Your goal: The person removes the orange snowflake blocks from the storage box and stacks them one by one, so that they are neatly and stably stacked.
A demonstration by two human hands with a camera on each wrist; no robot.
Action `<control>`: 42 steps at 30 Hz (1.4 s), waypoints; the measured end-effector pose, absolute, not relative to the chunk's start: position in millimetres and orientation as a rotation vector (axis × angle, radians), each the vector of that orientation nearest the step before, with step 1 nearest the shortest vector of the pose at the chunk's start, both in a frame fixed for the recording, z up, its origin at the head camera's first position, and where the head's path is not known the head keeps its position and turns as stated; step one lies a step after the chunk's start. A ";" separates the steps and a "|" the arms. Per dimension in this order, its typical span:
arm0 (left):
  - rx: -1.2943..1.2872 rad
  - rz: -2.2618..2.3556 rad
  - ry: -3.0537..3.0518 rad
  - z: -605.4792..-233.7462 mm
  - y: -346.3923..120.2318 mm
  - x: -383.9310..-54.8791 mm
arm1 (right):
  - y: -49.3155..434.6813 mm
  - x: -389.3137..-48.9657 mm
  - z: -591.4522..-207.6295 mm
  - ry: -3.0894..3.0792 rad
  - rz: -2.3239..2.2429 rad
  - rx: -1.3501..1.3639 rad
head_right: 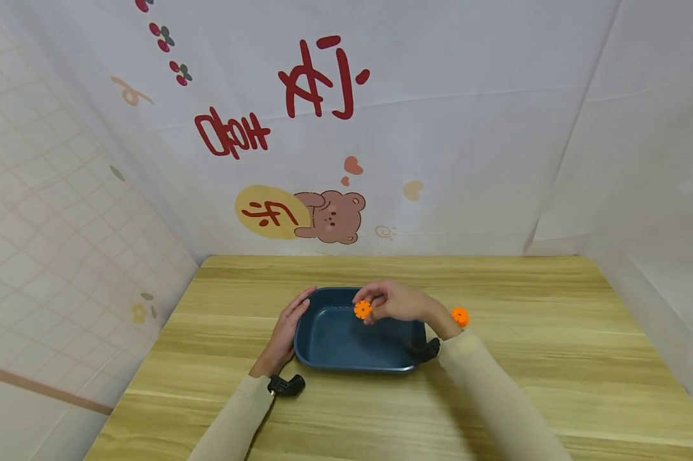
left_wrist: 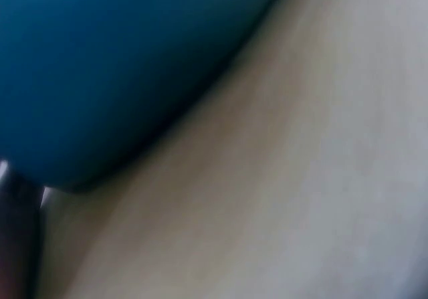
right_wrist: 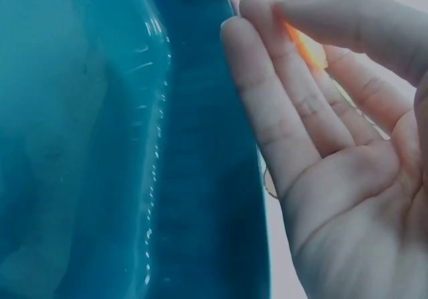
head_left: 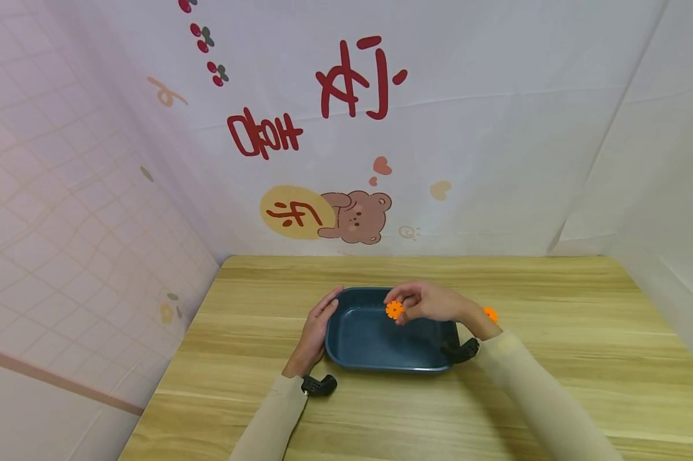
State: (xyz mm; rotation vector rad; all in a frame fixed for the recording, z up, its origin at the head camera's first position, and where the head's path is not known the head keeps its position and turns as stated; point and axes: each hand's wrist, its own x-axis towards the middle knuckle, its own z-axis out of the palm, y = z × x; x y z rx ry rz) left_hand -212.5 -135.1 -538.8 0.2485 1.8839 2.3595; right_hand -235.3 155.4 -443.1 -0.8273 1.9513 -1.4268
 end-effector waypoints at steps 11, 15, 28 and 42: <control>0.239 2.361 1.886 -538.3 -134.8 -211.8 | 174.8 -230.4 -437.2 1.973 -1.453 -0.811; 0.230 2.350 1.898 -538.5 -135.3 -211.4 | 184.1 -227.0 -435.3 2.007 -1.463 -0.775; 0.214 2.348 1.895 -538.8 -136.3 -210.4 | 224.8 -221.8 -437.2 2.211 -1.572 -0.804; 0.209 2.338 1.914 -536.6 -134.8 -210.8 | 279.5 -213.9 -462.6 2.514 -1.609 -0.710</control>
